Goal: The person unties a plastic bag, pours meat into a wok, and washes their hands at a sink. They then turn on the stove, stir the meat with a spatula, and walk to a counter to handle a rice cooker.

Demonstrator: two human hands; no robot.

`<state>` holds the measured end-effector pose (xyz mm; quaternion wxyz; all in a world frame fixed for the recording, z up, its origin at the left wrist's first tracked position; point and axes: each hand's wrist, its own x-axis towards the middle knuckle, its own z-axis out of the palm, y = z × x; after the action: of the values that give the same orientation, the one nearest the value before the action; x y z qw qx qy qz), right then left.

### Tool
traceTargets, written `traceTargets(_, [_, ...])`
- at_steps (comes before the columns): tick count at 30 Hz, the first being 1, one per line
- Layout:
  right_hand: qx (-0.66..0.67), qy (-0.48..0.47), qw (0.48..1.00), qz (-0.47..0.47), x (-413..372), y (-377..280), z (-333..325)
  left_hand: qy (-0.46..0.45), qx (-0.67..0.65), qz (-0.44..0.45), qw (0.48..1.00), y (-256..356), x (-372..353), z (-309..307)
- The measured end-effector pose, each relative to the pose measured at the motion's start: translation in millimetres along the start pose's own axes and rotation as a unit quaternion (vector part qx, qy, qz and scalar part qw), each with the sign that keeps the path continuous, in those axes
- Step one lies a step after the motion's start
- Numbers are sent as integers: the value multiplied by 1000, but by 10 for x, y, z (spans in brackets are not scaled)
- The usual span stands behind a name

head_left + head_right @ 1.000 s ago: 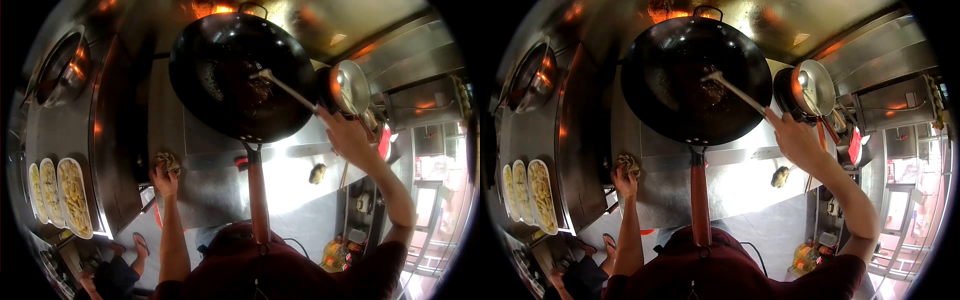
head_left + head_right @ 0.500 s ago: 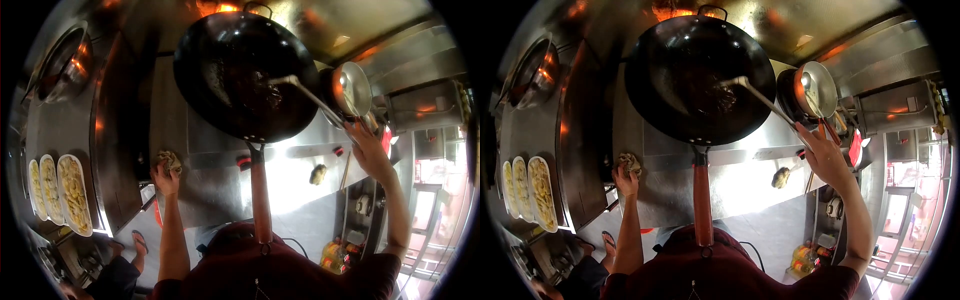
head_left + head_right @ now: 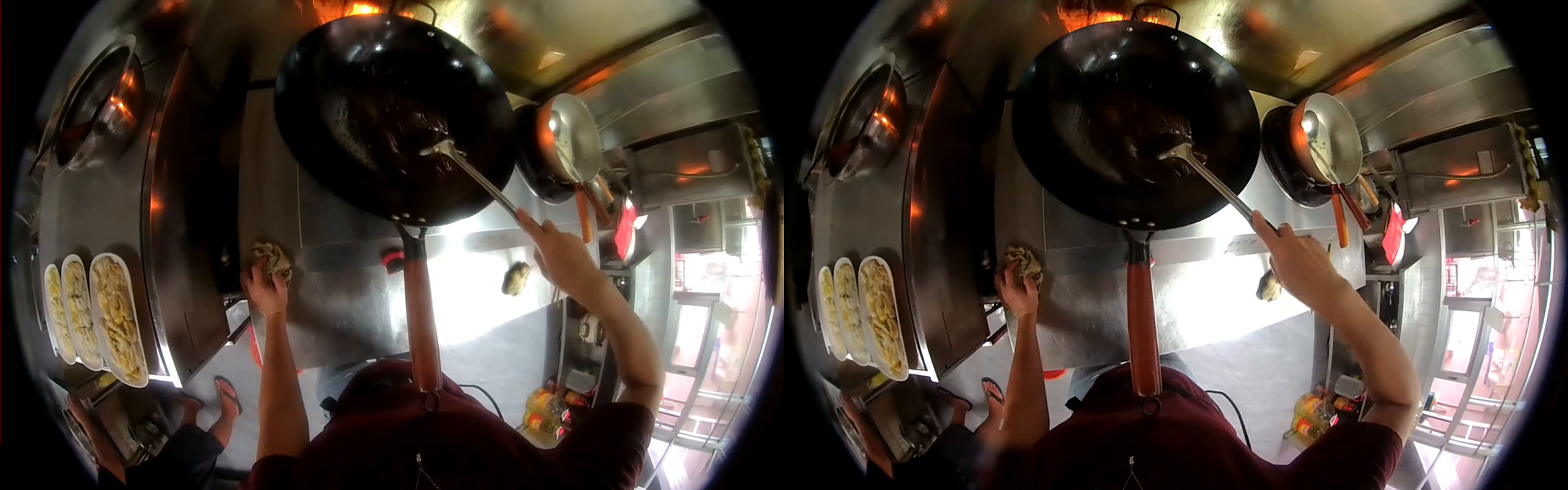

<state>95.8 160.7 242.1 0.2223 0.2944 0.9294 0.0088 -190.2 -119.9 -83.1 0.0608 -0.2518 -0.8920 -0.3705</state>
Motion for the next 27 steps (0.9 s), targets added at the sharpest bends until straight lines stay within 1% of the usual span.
traceTargets(3, [153,6,988,-13,-40,248,-232,5,9,3,1000,-20,-4,21])
traceTargets(4, [147,40,987,-55,-77,317,-375,6,14,5,1000,-28,3,19])
traceTargets(5, [139,39,988,-63,-103,288,-538,5,15,6,1000,-36,7,19])
traceTargets(7, [131,74,986,-76,-180,302,-574,3,18,3,1000,-31,-5,14])
traceTargets(10, [129,64,989,-28,-220,96,-518,5,-9,7,1000,-35,-9,17])
traceTargets(11, [90,59,994,-33,-207,35,-469,4,-6,8,1000,-35,-13,19])
traceTargets(13, [74,18,997,-31,-205,8,-292,5,-1,9,1000,-45,-4,26])
traceTargets(14, [44,31,997,-50,-204,-4,-223,10,9,11,1000,-60,-10,37])
traceTargets(17, [10,-18,1000,-15,-232,-67,-144,18,26,13,999,-88,-19,59])
traceTargets(20, [12,-28,1000,-4,-243,-37,-52,10,17,7,1000,-56,-12,48])
traceTargets(23, [49,12,998,-25,-103,57,44,1,14,2,1000,-37,6,23])
traceTargets(26, [129,74,987,-58,113,172,27,-4,0,5,1000,-25,-3,19])
traceTargets(27, [175,77,980,-50,170,195,-1,-1,0,8,1000,-35,-4,30])
